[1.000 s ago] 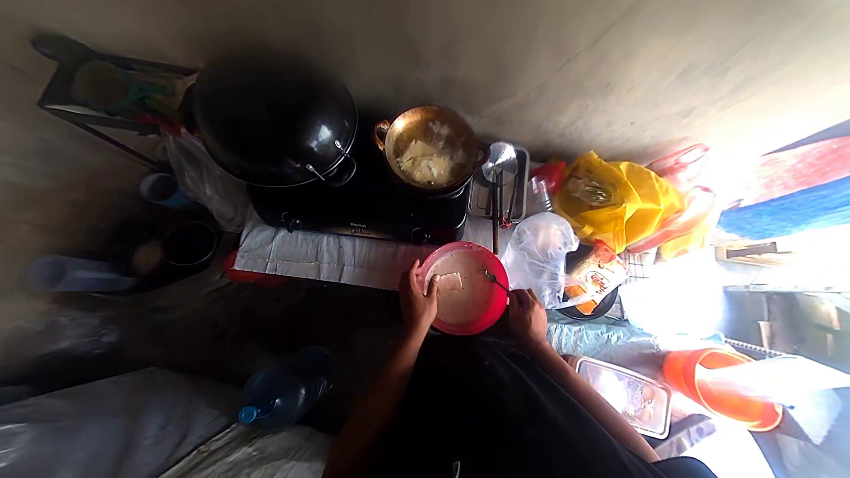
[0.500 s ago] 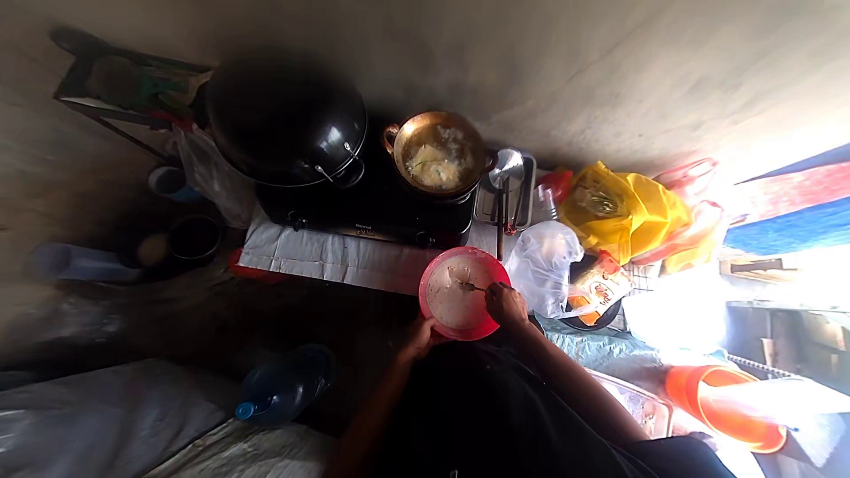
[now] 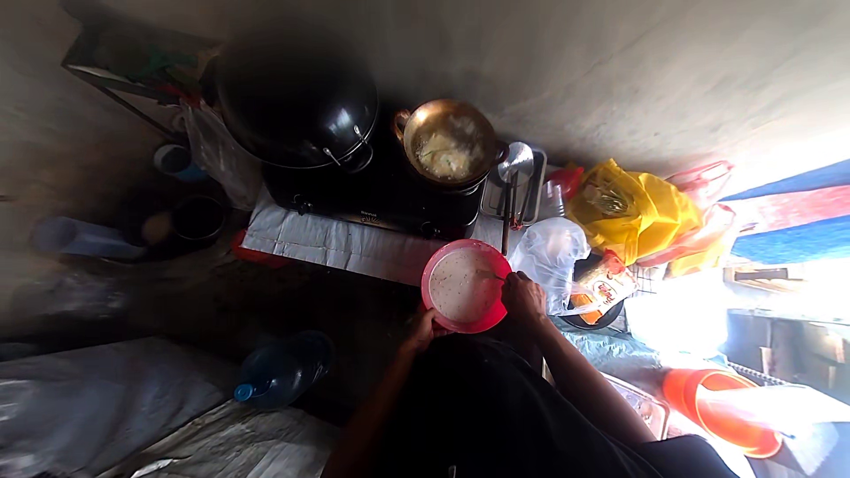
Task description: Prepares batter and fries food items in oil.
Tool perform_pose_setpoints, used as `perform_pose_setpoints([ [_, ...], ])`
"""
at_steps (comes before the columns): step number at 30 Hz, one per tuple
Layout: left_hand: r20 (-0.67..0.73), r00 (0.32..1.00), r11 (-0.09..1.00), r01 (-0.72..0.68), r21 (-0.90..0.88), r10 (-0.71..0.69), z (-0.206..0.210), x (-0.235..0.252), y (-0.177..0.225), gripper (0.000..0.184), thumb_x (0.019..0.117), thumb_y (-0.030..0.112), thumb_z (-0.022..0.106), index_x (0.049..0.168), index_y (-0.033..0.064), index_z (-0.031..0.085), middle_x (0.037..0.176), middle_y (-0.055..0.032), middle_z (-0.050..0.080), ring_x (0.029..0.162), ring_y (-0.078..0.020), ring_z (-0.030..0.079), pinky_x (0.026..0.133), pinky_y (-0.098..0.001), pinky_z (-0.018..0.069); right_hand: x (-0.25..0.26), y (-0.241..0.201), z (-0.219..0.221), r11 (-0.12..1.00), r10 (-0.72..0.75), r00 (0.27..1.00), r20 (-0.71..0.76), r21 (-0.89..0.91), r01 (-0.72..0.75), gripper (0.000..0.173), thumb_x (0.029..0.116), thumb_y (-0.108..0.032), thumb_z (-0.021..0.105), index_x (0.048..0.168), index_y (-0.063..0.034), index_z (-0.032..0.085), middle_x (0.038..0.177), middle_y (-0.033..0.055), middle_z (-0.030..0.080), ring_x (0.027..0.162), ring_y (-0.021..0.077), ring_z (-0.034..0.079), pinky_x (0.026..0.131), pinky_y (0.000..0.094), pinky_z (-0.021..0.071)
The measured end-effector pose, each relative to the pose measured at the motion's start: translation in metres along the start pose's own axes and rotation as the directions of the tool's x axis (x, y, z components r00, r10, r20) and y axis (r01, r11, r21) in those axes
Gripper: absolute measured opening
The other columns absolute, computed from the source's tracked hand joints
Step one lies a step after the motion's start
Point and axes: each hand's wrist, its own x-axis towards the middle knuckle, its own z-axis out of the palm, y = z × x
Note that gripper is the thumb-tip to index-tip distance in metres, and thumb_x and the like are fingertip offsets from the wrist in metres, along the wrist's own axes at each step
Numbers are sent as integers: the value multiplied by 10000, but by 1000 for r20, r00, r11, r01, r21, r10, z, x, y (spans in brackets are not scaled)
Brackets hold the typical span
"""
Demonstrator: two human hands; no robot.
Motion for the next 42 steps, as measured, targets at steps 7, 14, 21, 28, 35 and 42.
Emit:
perform_pose_setpoints([
  [7,24,999,995,-28,96,26,6,-7,9,453,1081,143,354,1526,79,293,1215,-268,650,969,-379,726,755,-515,632,24,-10,22,978,-104,968,228,199,59,322,1032,-296,476,1067,-84,716,1055,159,722,1062,342,685,879,581,524],
  [14,-27,1000,999,-11,52,12,8,-10,10,451,1072,152,354,1518,88,330,1236,-265,641,1003,-391,714,776,-540,622,17,-5,4,967,-38,992,118,254,6,304,1034,-304,493,1038,-113,730,990,132,731,993,322,699,832,561,532],
  [21,-37,999,998,-25,58,27,7,-7,7,443,1083,180,341,1514,81,339,1250,-264,638,1006,-383,712,781,-535,619,40,-9,31,946,-133,969,210,317,61,308,1036,-291,501,1064,-93,736,1016,148,730,1008,324,693,873,568,525],
  [28,-42,999,995,-25,92,29,1,-3,6,461,1091,190,346,1542,97,322,1268,-258,631,1029,-370,709,801,-517,620,29,-6,13,935,-95,993,68,349,66,293,1045,-290,502,1036,-111,733,964,122,730,952,307,700,836,555,531],
  [35,-41,998,989,-37,145,44,2,-5,11,484,1063,159,383,1542,110,329,1273,-249,627,1046,-357,705,805,-511,622,38,-20,12,981,55,993,107,180,-73,315,1034,-290,461,1069,-94,704,1100,155,723,1073,342,693,846,572,540],
  [42,-25,999,985,-38,166,42,-1,-4,11,494,1063,150,398,1548,104,314,1292,-251,617,1072,-359,700,824,-517,624,40,-15,22,971,-83,991,104,233,57,280,1006,-266,500,996,-89,717,1063,124,726,1036,316,692,840,561,534],
])
